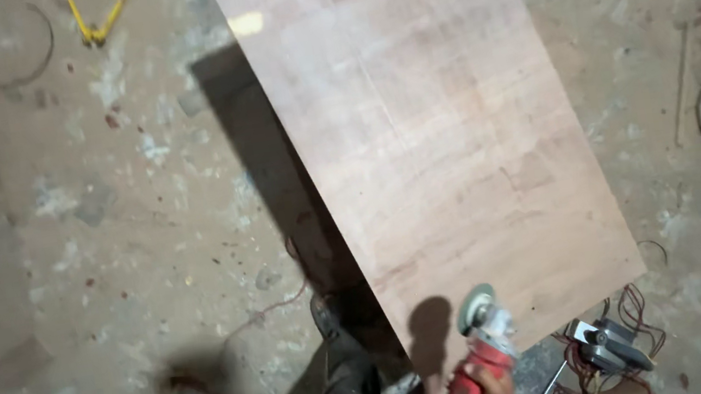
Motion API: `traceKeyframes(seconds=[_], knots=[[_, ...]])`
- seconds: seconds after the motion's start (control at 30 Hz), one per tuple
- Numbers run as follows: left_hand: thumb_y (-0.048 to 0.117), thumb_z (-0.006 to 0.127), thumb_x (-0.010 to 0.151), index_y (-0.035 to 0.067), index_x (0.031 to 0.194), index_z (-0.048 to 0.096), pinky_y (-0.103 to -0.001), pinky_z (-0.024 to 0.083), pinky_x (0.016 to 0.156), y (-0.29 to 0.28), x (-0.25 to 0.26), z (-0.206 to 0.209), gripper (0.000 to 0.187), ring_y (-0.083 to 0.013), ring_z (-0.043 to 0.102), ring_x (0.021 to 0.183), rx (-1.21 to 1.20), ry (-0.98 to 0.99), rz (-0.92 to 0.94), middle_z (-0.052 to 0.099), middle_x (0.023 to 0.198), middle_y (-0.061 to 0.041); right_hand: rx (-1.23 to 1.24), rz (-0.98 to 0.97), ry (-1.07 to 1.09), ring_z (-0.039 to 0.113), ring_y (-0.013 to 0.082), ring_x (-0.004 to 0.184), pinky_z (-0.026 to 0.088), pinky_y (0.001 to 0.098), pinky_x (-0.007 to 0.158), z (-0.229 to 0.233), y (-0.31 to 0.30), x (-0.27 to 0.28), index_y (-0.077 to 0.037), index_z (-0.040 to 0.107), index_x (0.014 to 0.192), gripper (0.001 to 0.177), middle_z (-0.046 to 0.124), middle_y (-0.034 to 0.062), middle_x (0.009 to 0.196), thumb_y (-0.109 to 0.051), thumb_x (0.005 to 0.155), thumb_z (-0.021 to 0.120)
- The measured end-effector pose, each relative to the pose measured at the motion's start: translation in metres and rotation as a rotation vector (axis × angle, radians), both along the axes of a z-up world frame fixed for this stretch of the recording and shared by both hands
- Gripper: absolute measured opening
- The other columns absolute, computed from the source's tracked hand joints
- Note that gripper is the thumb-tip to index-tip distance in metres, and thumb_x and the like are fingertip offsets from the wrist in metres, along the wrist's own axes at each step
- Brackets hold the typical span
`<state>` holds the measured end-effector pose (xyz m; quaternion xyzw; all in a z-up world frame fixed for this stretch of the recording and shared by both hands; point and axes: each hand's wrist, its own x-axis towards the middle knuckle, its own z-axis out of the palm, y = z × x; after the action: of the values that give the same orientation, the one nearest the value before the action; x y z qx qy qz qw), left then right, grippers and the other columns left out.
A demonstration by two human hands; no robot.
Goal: The person uses an angle grinder with a sanding disc to smooth the surface of a large wooden board. They move the tool across the board in various directions, generating sparks at times.
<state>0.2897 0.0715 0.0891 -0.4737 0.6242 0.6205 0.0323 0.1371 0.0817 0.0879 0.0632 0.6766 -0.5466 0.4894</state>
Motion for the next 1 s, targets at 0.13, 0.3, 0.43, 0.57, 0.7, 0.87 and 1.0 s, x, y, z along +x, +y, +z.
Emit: traceKeyframes(seconds=[0.13,0.3,0.43,0.57,0.7,0.87,1.0], knots=[[0.04,0.08,0.073,0.009,0.15,0.043,-0.051,0.047,0.102,-0.009,0.091,0.053,0.091,-0.0433,0.061,0.119,0.092,0.004,0.059,0.062,0.129,-0.028,-0.08,-0.073,-0.285,0.069,0.0294,0.069,0.06,0.0449,0.068,0.049,-0.028,0.056,0.0,0.059,0.098,0.025,0.065,0.0138,0.079,-0.013,0.079,0.069],[0.046,0.086,0.065,0.012,0.139,0.053,-0.048,0.05,0.101,-0.029,0.13,0.127,0.088,-0.039,0.066,0.115,0.06,-0.092,-0.002,0.068,0.118,-0.023,-0.214,-0.082,-0.455,0.069,0.0303,0.071,0.061,0.0467,0.07,0.101,-0.038,0.099,0.001,0.06,0.098,0.026,0.066,0.0146,0.08,-0.012,0.078,0.068],[0.042,0.083,0.064,0.025,0.144,0.053,-0.05,0.053,0.095,-0.049,0.144,0.182,0.087,-0.0386,0.07,0.105,0.09,-0.487,-0.193,0.071,0.106,-0.018,-0.245,-0.187,-0.528,0.075,0.0343,0.081,0.064,0.0506,0.081,0.125,-0.039,0.133,-0.001,0.059,0.098,0.026,0.068,0.0144,0.082,-0.011,0.076,0.067],[0.036,0.079,0.071,0.006,0.121,0.057,-0.051,0.056,0.08,-0.071,0.161,0.222,0.062,-0.0416,0.073,0.091,0.023,-0.2,-0.193,0.072,0.091,-0.022,-0.364,-0.244,-0.516,0.074,0.0316,0.081,0.063,0.0488,0.078,0.142,-0.031,0.156,0.0,0.059,0.101,0.028,0.068,0.0152,0.085,-0.013,0.08,0.071],[0.031,0.076,0.073,0.001,0.133,0.043,-0.05,0.055,0.081,-0.109,0.156,0.235,0.075,-0.0451,0.07,0.094,-0.123,-0.056,-0.338,0.069,0.1,-0.026,-0.348,-0.256,-0.402,0.072,0.0283,0.073,0.063,0.0432,0.07,0.151,-0.056,0.151,0.001,0.061,0.1,0.026,0.069,0.0158,0.083,-0.013,0.081,0.072],[0.027,0.08,0.076,-0.004,0.151,0.021,-0.049,0.052,0.09,-0.179,0.13,0.196,0.1,-0.0495,0.064,0.108,-0.18,0.185,-0.28,0.059,0.122,-0.034,-0.195,-0.247,-0.219,0.068,0.0252,0.063,0.059,0.0392,0.06,0.145,-0.133,0.128,0.0,0.063,0.095,0.022,0.068,0.014,0.076,-0.012,0.079,0.073],[0.026,0.085,0.069,-0.006,0.151,0.01,-0.049,0.05,0.093,-0.271,0.096,0.126,0.116,-0.0497,0.06,0.114,-0.185,0.268,-0.221,0.053,0.132,-0.037,-0.03,-0.208,0.074,0.064,0.0163,0.063,0.053,0.0342,0.056,0.109,-0.249,0.108,0.0,0.068,0.098,0.026,0.067,0.0062,0.079,-0.012,0.076,0.076]])
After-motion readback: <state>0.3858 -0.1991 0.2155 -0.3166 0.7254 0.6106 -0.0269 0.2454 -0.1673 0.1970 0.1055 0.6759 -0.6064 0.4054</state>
